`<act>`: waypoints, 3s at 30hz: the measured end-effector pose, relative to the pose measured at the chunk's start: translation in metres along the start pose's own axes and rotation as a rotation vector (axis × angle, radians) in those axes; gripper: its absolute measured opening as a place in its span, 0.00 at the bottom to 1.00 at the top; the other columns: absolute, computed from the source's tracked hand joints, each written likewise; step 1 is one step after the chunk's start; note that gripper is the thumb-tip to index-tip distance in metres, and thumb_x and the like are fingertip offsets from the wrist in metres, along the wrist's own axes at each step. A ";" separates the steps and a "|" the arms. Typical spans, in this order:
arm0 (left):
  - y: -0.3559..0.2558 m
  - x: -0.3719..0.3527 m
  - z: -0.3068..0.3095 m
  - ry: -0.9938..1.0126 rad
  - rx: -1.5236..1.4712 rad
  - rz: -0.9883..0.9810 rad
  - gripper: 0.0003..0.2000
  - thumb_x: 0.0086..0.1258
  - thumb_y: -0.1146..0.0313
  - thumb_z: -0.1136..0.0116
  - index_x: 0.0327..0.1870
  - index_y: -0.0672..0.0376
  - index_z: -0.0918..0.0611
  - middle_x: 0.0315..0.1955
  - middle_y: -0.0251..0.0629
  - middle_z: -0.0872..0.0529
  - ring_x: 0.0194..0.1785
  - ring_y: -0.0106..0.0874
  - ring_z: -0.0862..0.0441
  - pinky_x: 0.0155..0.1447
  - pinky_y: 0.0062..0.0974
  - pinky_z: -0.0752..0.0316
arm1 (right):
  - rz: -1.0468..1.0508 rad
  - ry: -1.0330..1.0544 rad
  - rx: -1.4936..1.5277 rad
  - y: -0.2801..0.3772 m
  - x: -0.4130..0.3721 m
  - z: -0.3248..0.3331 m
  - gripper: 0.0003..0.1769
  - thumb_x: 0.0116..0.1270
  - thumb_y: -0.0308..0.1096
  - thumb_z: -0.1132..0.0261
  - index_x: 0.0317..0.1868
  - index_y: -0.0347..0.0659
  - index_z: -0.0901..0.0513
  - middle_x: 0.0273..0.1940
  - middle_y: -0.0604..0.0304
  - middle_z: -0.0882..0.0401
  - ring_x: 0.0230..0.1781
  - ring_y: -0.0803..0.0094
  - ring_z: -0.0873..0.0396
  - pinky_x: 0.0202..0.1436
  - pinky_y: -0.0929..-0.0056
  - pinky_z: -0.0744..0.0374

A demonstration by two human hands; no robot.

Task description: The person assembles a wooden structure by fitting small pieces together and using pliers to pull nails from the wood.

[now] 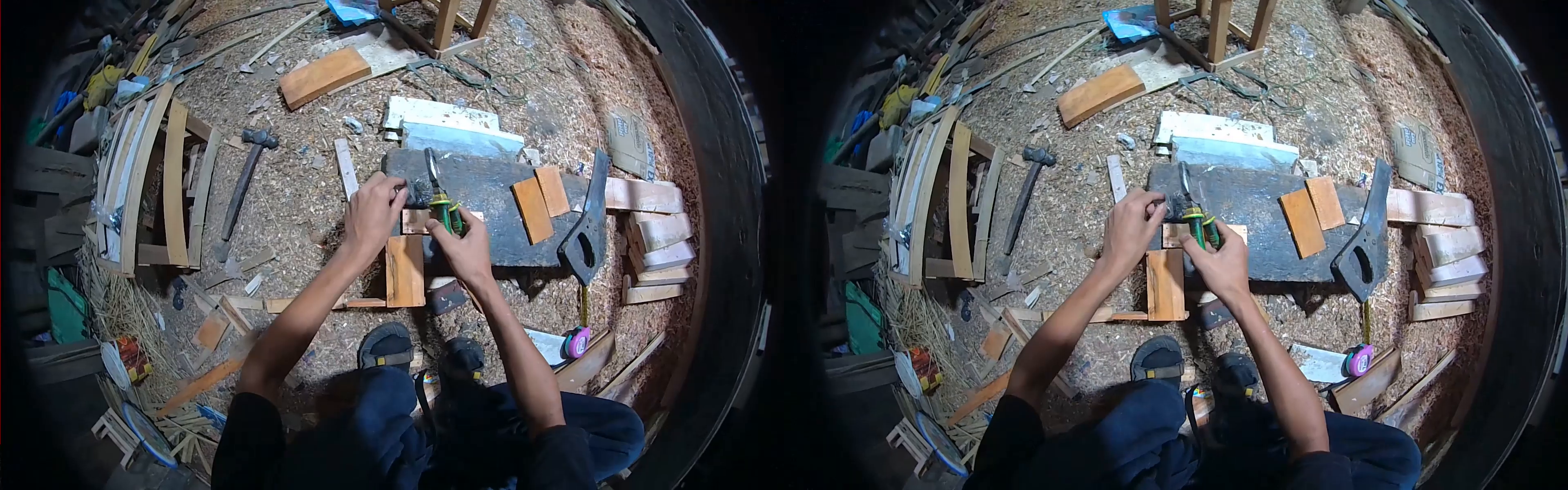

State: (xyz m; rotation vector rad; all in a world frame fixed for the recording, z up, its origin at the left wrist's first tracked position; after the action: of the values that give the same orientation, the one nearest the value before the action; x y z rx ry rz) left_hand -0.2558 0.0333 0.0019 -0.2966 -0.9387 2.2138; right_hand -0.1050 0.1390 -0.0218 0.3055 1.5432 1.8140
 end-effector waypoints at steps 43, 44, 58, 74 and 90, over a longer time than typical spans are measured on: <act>-0.015 -0.060 0.004 0.012 -0.238 -0.160 0.07 0.68 0.71 0.31 0.45 0.58 0.08 0.42 0.41 0.09 0.48 0.35 0.14 0.53 0.32 0.21 | -0.032 -0.054 -0.197 -0.022 -0.049 0.022 0.25 0.63 0.47 0.26 0.47 0.33 0.18 0.37 0.43 0.13 0.40 0.47 0.13 0.46 0.53 0.19; -0.016 -0.062 0.003 0.021 -0.217 -0.141 0.07 0.68 0.72 0.31 0.45 0.58 0.08 0.43 0.40 0.09 0.48 0.37 0.14 0.53 0.34 0.21 | -0.039 -0.046 -0.200 -0.021 -0.051 0.022 0.24 0.62 0.47 0.26 0.47 0.33 0.18 0.37 0.42 0.13 0.41 0.46 0.13 0.46 0.52 0.19; -0.005 -0.068 -0.011 -0.030 -0.222 -0.164 0.05 0.64 0.72 0.30 0.39 0.60 0.10 0.41 0.39 0.13 0.53 0.40 0.19 0.62 0.39 0.27 | -0.011 -0.073 -0.223 -0.024 -0.051 0.018 0.27 0.62 0.48 0.26 0.47 0.31 0.19 0.36 0.42 0.13 0.40 0.44 0.13 0.45 0.53 0.18; -0.024 -0.070 -0.011 -0.088 -0.059 -0.222 0.04 0.67 0.72 0.32 0.39 0.59 0.13 0.39 0.39 0.14 0.51 0.41 0.21 0.59 0.39 0.29 | -0.063 -0.052 -0.255 -0.020 -0.052 0.015 0.25 0.62 0.48 0.26 0.45 0.33 0.20 0.34 0.44 0.15 0.38 0.44 0.14 0.43 0.52 0.19; -0.025 -0.073 -0.013 -0.100 -0.099 -0.241 0.04 0.68 0.73 0.33 0.40 0.61 0.13 0.39 0.41 0.14 0.48 0.42 0.19 0.56 0.38 0.27 | -0.037 -0.043 -0.382 -0.019 -0.058 0.013 0.27 0.62 0.46 0.26 0.51 0.33 0.22 0.34 0.42 0.15 0.37 0.43 0.13 0.43 0.50 0.19</act>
State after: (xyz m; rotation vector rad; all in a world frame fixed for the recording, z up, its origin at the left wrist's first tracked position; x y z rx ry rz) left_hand -0.1838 0.0023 0.0064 -0.1117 -1.0805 1.9799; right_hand -0.0487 0.1114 -0.0202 0.1309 1.1328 2.0099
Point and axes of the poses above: each hand's wrist, its own x-axis towards the middle knuckle, its own z-axis out of the back of the hand, y = z × x, the point moved 10 cm from there along x, towards the middle knuckle
